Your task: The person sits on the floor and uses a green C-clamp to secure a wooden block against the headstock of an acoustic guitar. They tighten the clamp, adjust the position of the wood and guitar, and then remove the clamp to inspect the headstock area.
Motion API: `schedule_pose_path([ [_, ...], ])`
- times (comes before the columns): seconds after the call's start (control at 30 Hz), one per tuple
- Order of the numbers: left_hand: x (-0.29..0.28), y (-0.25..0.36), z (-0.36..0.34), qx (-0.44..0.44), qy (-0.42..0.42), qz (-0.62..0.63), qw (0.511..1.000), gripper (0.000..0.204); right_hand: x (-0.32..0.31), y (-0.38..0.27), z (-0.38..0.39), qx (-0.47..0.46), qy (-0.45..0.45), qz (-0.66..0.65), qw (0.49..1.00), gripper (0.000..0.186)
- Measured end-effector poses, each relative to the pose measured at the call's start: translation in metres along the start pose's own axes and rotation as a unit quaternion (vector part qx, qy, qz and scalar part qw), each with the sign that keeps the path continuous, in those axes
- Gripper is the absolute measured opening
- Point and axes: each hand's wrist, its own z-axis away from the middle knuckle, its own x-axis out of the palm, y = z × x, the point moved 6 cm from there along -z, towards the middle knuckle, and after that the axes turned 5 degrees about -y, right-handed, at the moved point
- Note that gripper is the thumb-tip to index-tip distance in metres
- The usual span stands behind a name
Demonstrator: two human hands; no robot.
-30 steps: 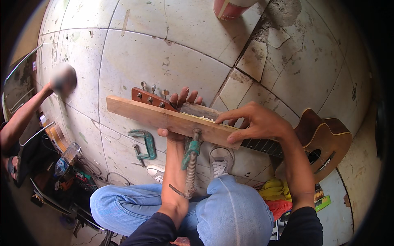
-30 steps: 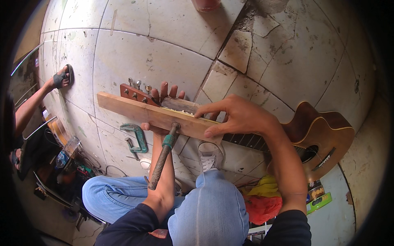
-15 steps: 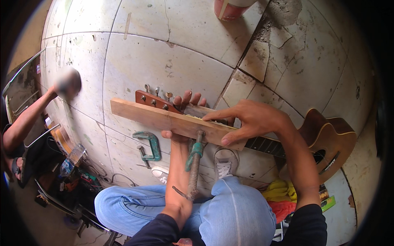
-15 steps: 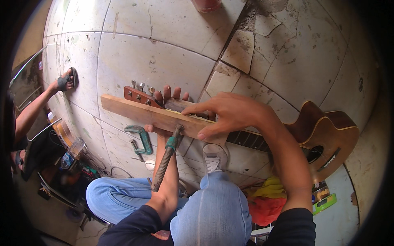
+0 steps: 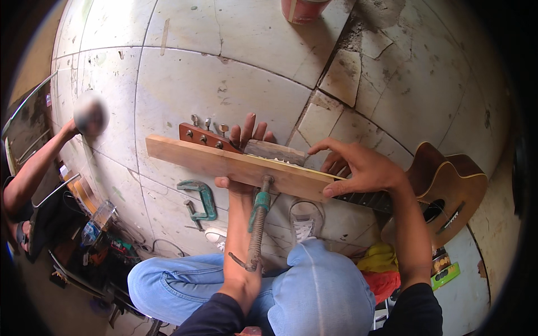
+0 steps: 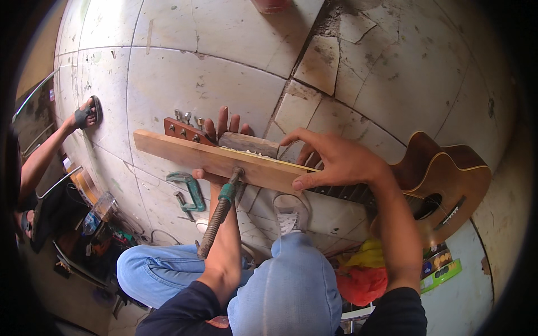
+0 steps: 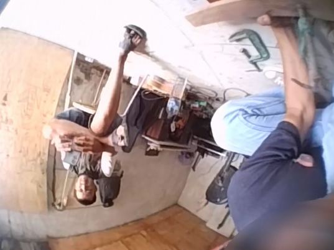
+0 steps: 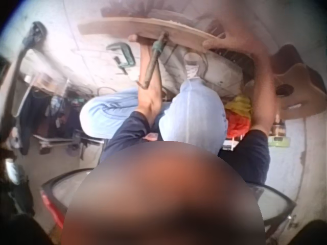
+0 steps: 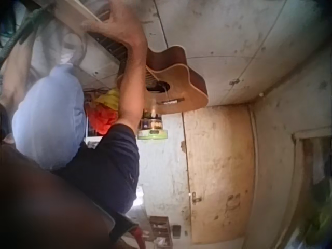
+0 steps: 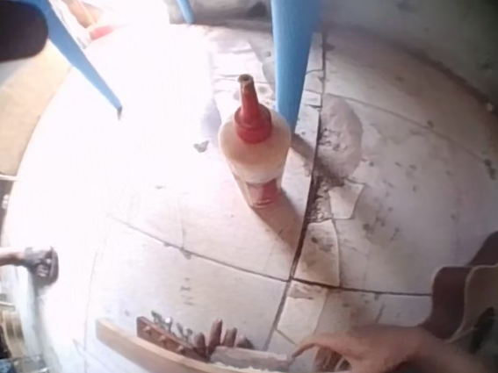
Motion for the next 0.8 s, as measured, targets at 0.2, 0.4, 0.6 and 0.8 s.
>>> schedule_pose_path([
  [0.2, 0.01, 0.002, -0.001, -0.023, 0.038, -0.013, 0.999, 0.119, 0.006, 0.013, -0.001, -0.068, 0.087, -0.027, 0.994, 0.09],
  [0.4, 0.02, 0.008, 0.008, -0.102, 0.077, -0.013, 0.992, 0.118, 0.004, 0.013, -0.003, -0.094, 0.157, -0.022, 0.983, 0.07],
  [0.6, 0.024, 0.024, 0.028, -0.174, 0.066, -0.009, 0.983, 0.092, 0.004, 0.001, 0.011, -0.118, 0.268, 0.006, 0.956, 0.051],
  [0.8, -0.002, 0.054, 0.046, -0.312, 0.068, -0.138, 0.938, 0.068, 0.021, -0.039, 0.049, -0.155, 0.375, 0.005, 0.914, 0.04],
])
